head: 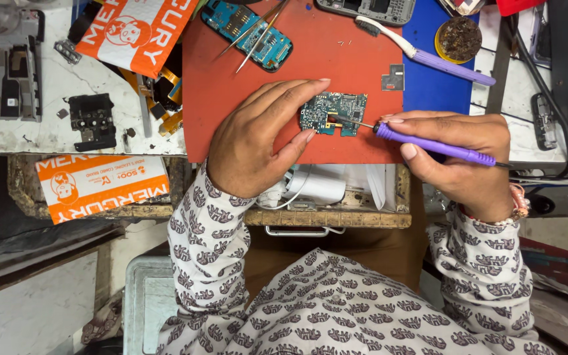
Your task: The person uses a soldering iron to work on a circuit board. They apply flux from a syringe and manipulate the small components on the board with their hands.
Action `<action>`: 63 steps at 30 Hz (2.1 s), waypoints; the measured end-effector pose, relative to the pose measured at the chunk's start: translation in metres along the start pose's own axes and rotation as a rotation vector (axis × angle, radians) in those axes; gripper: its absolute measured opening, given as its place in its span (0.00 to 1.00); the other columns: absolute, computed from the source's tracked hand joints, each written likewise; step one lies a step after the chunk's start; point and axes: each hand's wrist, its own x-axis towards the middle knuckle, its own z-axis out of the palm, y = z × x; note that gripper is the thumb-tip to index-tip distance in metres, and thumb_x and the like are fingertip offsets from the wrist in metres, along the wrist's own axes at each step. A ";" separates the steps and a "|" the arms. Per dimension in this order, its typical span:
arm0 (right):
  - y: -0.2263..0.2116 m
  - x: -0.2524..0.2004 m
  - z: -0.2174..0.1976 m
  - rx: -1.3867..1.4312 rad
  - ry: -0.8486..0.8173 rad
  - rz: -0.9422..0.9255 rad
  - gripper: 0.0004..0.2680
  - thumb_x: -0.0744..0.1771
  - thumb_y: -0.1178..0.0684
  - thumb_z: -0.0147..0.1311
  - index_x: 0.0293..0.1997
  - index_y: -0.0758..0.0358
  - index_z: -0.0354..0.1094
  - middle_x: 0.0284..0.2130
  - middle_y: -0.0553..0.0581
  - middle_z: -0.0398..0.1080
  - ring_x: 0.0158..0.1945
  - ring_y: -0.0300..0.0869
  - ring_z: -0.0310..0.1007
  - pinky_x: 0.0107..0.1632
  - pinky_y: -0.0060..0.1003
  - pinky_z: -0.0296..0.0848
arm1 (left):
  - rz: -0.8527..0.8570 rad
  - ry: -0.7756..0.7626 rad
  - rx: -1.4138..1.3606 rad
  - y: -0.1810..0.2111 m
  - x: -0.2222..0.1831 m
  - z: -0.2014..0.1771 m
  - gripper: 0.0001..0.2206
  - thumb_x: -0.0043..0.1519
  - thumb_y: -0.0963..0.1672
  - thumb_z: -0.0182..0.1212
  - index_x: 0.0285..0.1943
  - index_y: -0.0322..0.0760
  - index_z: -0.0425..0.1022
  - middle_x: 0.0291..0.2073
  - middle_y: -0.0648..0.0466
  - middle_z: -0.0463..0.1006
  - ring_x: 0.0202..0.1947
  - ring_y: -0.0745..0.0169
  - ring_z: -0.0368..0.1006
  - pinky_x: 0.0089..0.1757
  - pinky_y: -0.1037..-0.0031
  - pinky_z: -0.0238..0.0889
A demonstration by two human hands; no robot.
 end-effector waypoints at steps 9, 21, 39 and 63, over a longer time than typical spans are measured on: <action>0.000 0.000 0.001 -0.021 0.013 -0.004 0.09 0.67 0.64 0.60 0.53 0.68 0.75 0.49 0.62 0.78 0.51 0.45 0.81 0.58 0.35 0.79 | -0.026 0.013 -0.024 0.002 0.000 0.000 0.32 0.61 0.38 0.69 0.75 0.39 0.61 0.67 0.47 0.71 0.66 0.47 0.70 0.63 0.64 0.67; 0.003 0.000 0.001 -0.035 0.015 0.000 0.09 0.67 0.64 0.60 0.53 0.68 0.75 0.49 0.62 0.78 0.51 0.44 0.81 0.60 0.35 0.79 | -0.030 0.013 -0.029 0.002 0.001 -0.001 0.30 0.61 0.38 0.69 0.73 0.38 0.63 0.65 0.47 0.72 0.66 0.47 0.71 0.62 0.64 0.67; 0.006 0.002 -0.005 0.257 -0.076 -0.005 0.11 0.66 0.62 0.60 0.54 0.64 0.76 0.50 0.60 0.79 0.56 0.44 0.82 0.63 0.37 0.79 | -0.082 0.057 0.008 0.015 0.016 0.005 0.26 0.54 0.36 0.69 0.63 0.28 0.70 0.55 0.42 0.78 0.55 0.50 0.76 0.54 0.67 0.69; 0.008 -0.008 -0.002 0.280 -0.047 0.001 0.09 0.68 0.59 0.59 0.54 0.59 0.75 0.50 0.55 0.79 0.53 0.37 0.82 0.59 0.28 0.80 | -0.100 -0.105 0.090 -0.176 -0.034 0.046 0.31 0.50 0.40 0.69 0.65 0.20 0.69 0.52 0.34 0.78 0.56 0.41 0.76 0.53 0.59 0.71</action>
